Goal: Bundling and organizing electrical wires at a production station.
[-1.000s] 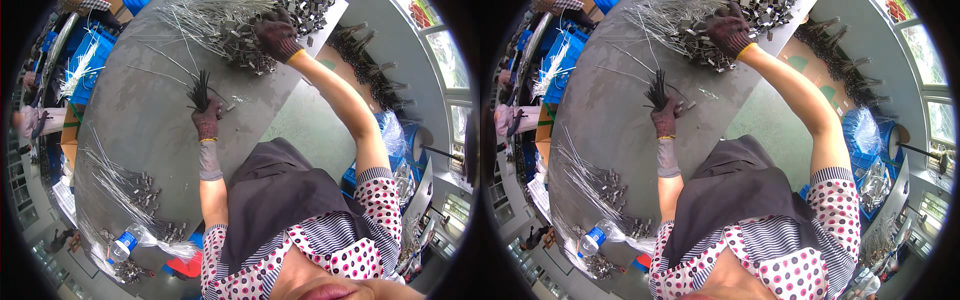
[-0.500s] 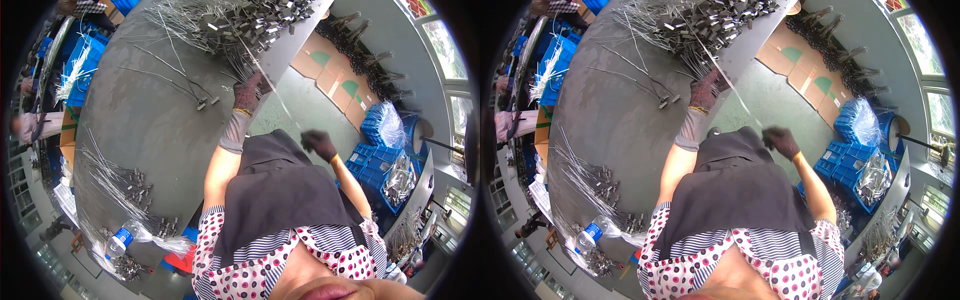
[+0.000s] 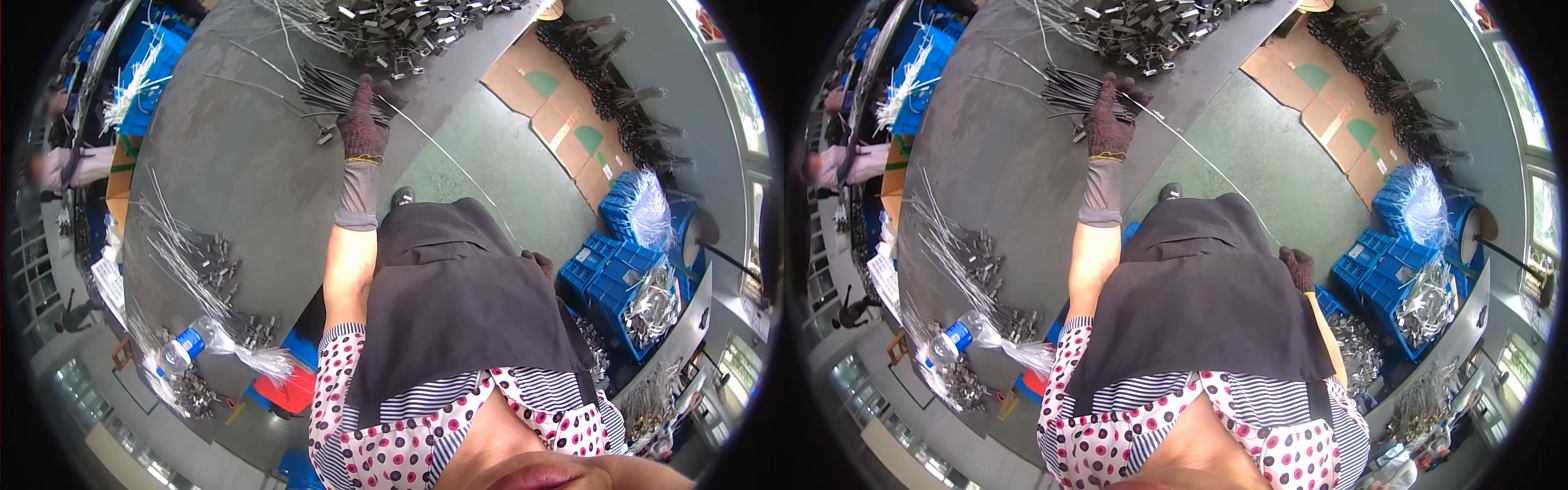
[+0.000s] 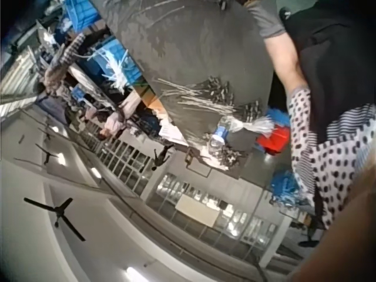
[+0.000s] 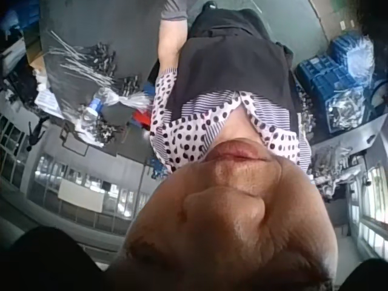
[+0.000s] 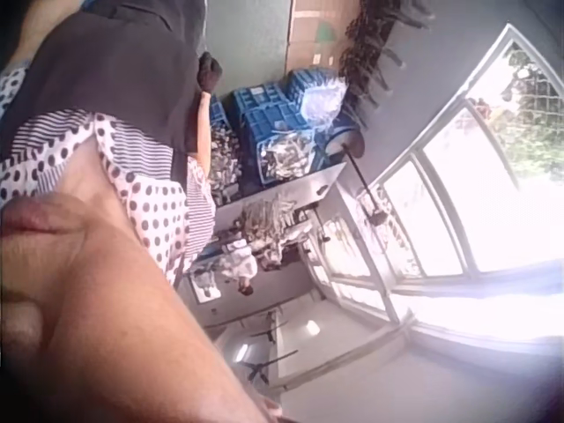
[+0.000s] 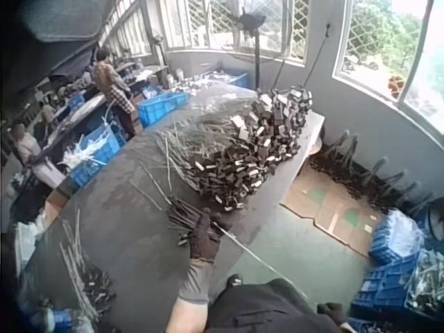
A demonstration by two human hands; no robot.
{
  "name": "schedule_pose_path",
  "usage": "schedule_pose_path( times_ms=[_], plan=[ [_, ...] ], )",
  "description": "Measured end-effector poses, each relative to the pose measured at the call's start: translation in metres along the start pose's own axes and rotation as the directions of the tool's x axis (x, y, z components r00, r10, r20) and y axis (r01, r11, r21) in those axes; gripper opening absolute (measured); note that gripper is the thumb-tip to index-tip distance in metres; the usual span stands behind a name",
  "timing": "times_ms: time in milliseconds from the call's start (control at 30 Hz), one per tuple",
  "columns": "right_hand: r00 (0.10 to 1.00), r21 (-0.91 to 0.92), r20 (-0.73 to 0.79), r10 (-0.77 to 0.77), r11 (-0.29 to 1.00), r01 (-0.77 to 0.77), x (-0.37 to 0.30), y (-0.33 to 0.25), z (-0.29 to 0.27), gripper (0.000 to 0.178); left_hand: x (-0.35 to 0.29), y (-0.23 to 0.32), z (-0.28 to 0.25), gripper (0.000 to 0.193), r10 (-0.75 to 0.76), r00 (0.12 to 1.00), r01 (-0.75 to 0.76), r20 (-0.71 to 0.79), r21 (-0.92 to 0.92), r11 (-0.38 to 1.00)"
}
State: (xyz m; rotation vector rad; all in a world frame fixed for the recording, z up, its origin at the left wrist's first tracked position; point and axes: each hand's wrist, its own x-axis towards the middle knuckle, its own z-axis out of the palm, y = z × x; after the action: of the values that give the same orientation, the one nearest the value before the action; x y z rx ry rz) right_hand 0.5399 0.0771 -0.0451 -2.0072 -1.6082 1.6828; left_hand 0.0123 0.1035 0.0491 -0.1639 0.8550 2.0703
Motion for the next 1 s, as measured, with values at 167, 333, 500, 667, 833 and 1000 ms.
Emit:
schedule_pose_path(
  times_ms=[167,333,500,667,833,1000],
  plan=[
    [0.998,-0.178,0.009,-0.065,0.982,0.066,-0.005,-0.068,0.008,0.046,-0.012,-0.009,-0.025,0.021,0.036,0.999,-0.034,-0.032,0.075,0.997],
    [0.993,-0.263,0.055,-0.104,0.958,0.115,0.012,-0.133,0.025,0.044,-0.017,0.001,-0.037,0.021,0.051,0.998,-0.050,-0.023,0.044,0.998],
    [0.998,-0.229,0.004,-0.062,0.972,0.061,0.009,-0.118,0.016,0.043,-0.013,0.048,-0.057,0.023,0.167,0.946,-0.179,-0.279,-0.021,0.984],
    [1.000,-0.367,-0.019,-0.015,0.930,0.007,0.023,-0.102,0.020,0.046,-0.022,0.046,-0.073,0.024,0.203,0.936,-0.195,-0.288,0.058,0.979],
    [0.997,-0.333,0.055,-0.060,0.940,0.075,0.030,-0.138,0.040,0.047,-0.027,0.068,-0.096,0.023,0.265,0.909,-0.278,-0.321,0.006,0.961],
    [0.983,-0.382,0.171,-0.061,0.916,0.123,0.029,-0.146,0.059,0.041,-0.025,0.089,-0.119,0.023,0.293,0.899,-0.359,-0.325,-0.165,0.918]
  ],
)
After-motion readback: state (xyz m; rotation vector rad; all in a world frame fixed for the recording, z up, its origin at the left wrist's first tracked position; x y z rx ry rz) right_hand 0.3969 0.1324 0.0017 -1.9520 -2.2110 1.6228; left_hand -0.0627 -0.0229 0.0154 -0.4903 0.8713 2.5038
